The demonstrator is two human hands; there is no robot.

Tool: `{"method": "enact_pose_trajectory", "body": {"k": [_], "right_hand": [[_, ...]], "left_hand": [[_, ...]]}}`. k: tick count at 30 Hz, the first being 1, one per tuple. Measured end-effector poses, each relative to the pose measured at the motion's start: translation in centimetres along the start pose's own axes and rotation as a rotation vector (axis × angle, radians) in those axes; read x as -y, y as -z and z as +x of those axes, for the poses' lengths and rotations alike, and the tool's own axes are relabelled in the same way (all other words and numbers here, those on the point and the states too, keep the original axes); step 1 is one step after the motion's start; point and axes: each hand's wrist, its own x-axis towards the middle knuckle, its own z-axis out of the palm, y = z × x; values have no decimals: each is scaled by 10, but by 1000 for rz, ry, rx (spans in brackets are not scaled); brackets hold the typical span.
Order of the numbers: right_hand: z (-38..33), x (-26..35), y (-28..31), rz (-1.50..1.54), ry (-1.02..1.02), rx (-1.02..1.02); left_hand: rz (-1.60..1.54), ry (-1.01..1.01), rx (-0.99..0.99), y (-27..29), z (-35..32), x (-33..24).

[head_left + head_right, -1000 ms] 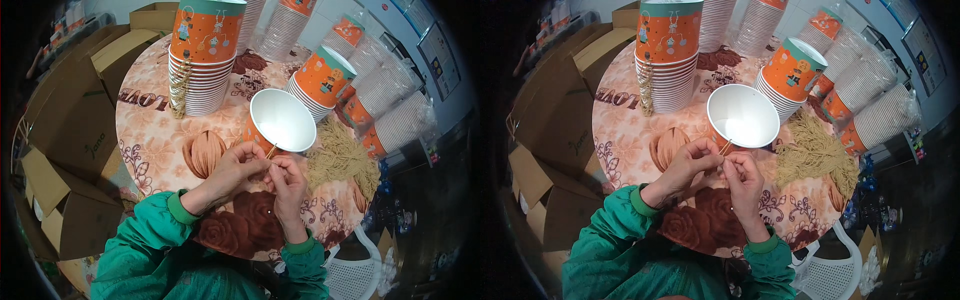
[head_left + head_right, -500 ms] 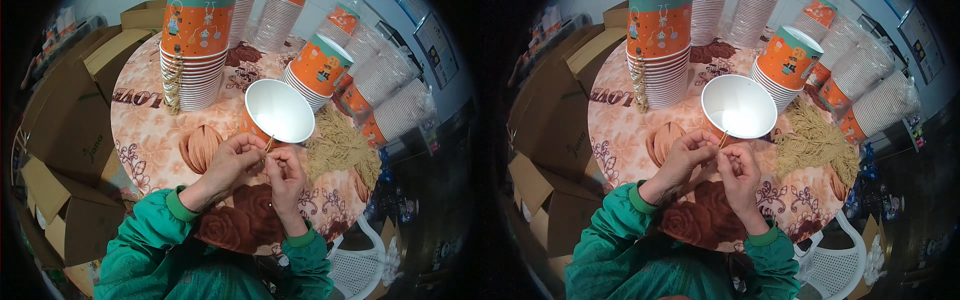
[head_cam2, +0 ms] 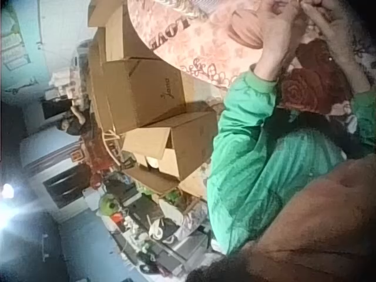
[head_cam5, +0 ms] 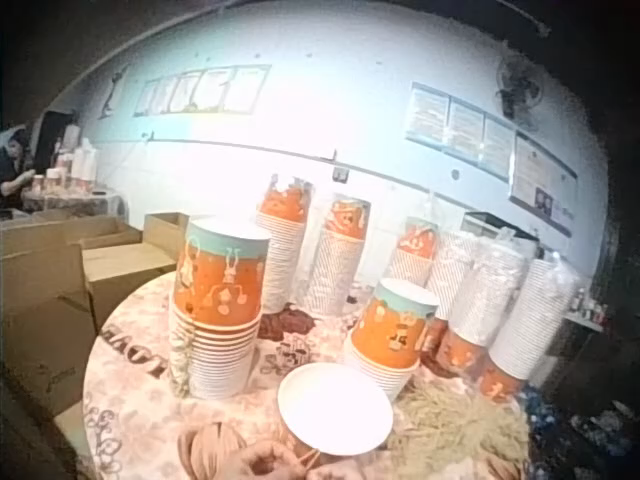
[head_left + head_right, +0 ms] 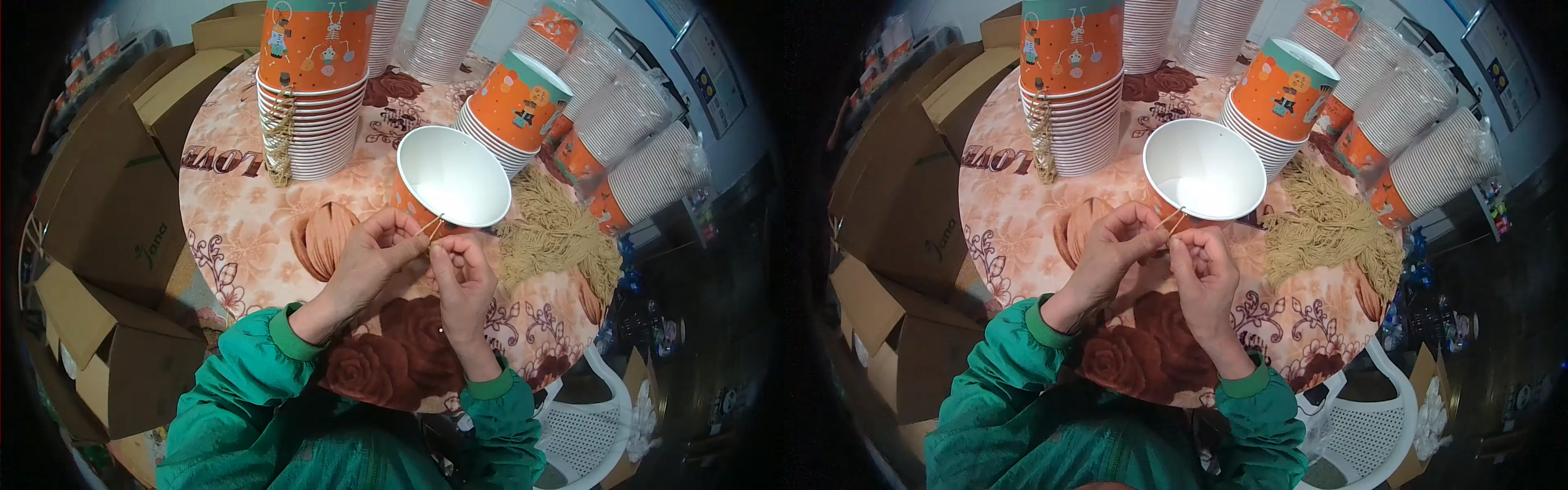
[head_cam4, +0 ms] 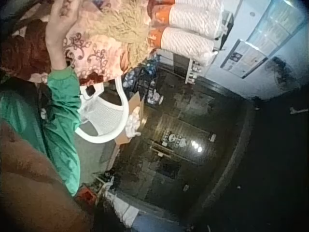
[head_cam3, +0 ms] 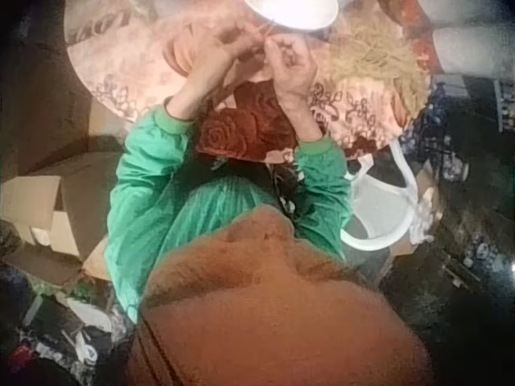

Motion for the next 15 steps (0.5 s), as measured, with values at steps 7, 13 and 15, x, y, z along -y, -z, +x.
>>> {"method": "enact_pose_trajectory", "body": {"k": [7, 13, 15], "right_hand": [[0, -3, -7, -191, 260, 4], [1, 2, 0, -298, 372, 49], [2, 5, -1, -265, 369, -19]], "left_hand": [[34, -6, -64, 5, -2, -4], [104, -9, -67, 2, -5, -6], [141, -73, -48, 7, -2, 6]]}}
